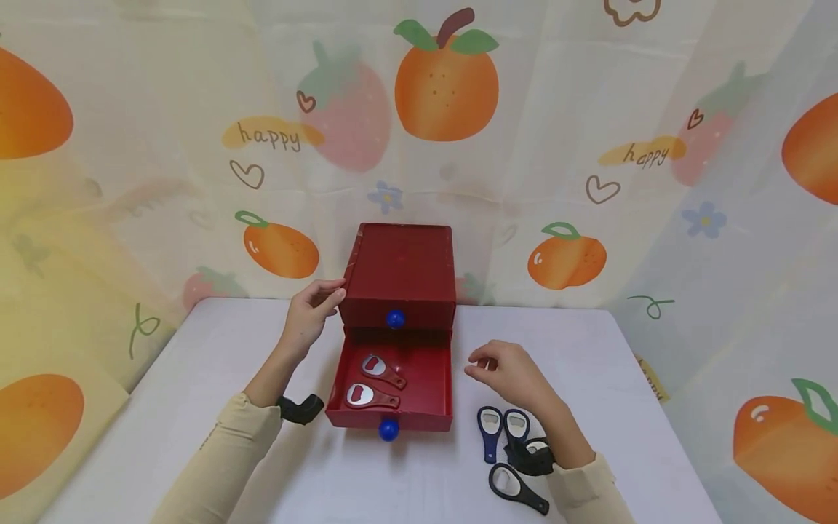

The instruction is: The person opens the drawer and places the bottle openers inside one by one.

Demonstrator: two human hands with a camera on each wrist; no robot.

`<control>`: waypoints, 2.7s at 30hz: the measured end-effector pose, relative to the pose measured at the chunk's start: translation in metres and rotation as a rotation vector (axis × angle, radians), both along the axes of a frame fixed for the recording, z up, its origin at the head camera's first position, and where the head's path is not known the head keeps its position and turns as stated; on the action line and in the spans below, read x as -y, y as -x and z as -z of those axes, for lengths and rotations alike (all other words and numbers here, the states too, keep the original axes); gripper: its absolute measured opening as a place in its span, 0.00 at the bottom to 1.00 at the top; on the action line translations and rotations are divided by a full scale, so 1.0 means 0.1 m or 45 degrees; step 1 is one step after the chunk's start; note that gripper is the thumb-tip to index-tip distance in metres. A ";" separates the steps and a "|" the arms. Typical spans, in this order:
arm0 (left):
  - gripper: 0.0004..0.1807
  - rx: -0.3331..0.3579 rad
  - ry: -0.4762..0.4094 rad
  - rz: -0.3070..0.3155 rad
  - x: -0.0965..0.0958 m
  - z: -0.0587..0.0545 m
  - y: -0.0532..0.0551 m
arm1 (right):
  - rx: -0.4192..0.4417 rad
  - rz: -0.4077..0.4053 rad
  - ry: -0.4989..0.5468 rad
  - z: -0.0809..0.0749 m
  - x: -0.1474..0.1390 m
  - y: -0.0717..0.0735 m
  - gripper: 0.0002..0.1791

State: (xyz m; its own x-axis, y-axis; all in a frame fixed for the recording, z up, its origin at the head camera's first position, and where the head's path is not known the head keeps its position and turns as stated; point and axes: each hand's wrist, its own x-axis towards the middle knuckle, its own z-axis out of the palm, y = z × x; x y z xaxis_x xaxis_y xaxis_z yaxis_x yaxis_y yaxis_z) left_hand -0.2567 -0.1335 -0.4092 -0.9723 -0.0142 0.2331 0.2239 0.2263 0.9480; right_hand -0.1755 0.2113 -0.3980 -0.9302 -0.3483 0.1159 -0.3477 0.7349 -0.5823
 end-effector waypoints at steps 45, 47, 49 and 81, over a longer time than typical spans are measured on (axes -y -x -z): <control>0.17 0.008 0.030 -0.001 -0.06 -0.33 -0.24 | 0.390 0.333 -0.527 1.06 -1.03 -0.52 0.11; 0.17 0.013 0.028 -0.002 -0.06 -0.32 -0.24 | 0.377 0.331 -0.533 1.07 -1.04 -0.54 0.10; 0.17 0.016 0.024 -0.002 -0.06 -0.32 -0.24 | 0.381 0.331 -0.543 1.07 -1.06 -0.55 0.11; 0.18 0.021 0.032 -0.012 -0.03 -0.12 -0.09 | 0.514 0.345 -0.488 1.09 -1.17 -0.65 0.13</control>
